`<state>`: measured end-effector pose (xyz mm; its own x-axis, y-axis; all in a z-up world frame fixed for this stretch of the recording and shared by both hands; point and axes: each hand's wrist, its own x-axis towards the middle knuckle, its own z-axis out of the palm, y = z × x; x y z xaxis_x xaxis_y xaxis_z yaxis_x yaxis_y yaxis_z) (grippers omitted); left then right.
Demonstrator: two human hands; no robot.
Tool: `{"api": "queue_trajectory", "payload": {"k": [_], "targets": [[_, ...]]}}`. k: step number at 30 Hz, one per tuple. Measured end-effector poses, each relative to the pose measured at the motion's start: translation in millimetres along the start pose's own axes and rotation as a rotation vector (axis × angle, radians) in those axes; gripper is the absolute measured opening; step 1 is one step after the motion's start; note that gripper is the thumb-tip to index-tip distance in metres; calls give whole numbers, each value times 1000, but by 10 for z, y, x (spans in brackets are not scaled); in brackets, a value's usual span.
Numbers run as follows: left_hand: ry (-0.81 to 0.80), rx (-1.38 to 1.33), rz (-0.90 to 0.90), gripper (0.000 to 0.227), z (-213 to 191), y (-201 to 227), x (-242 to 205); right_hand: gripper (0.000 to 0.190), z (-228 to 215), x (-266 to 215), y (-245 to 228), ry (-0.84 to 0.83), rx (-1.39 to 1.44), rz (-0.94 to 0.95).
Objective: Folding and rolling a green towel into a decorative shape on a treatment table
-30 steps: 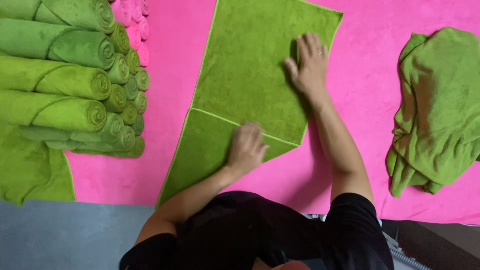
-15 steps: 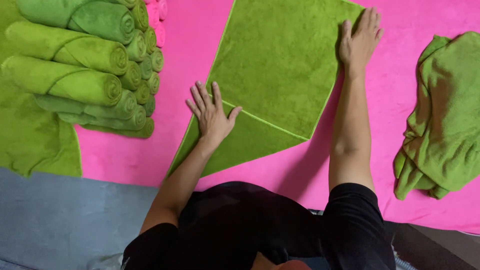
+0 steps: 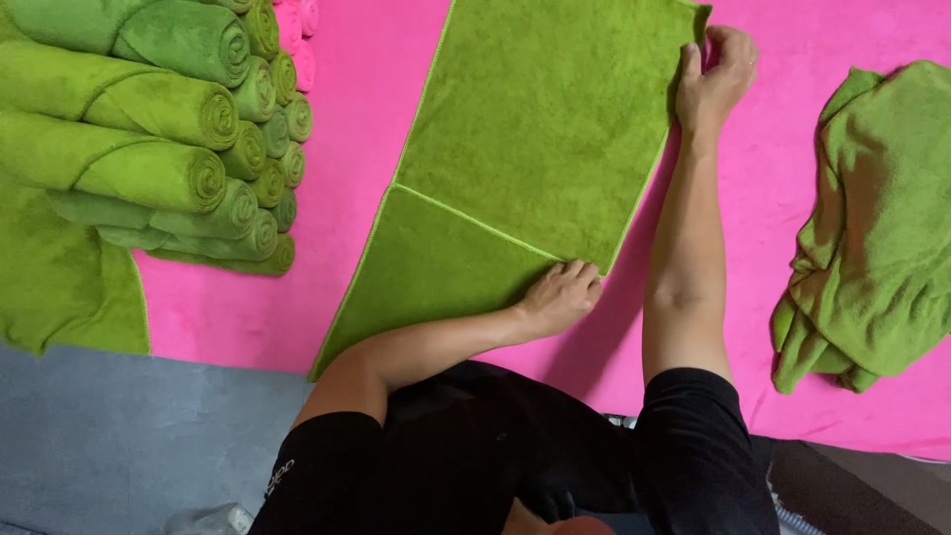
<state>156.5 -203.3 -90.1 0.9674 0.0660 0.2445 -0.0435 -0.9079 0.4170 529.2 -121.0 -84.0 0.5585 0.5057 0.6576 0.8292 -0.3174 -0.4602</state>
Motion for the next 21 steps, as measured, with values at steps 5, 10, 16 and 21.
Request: {"api": "queue_trajectory", "payload": {"k": [5, 10, 16, 21], "targets": [[131, 302, 65, 12, -84, 88, 78, 35, -32, -39, -89, -5, 234, 143], [49, 178, 23, 17, -19, 78, 177, 22, 18, -15, 43, -59, 304, 74], [66, 231, 42, 7, 84, 78, 220, 48, -66, 208, 329, -402, 305, 145], [165, 107, -23, 17, -26, 1, 157, 49, 13, 381, 563, -417, 139, -184]]}}
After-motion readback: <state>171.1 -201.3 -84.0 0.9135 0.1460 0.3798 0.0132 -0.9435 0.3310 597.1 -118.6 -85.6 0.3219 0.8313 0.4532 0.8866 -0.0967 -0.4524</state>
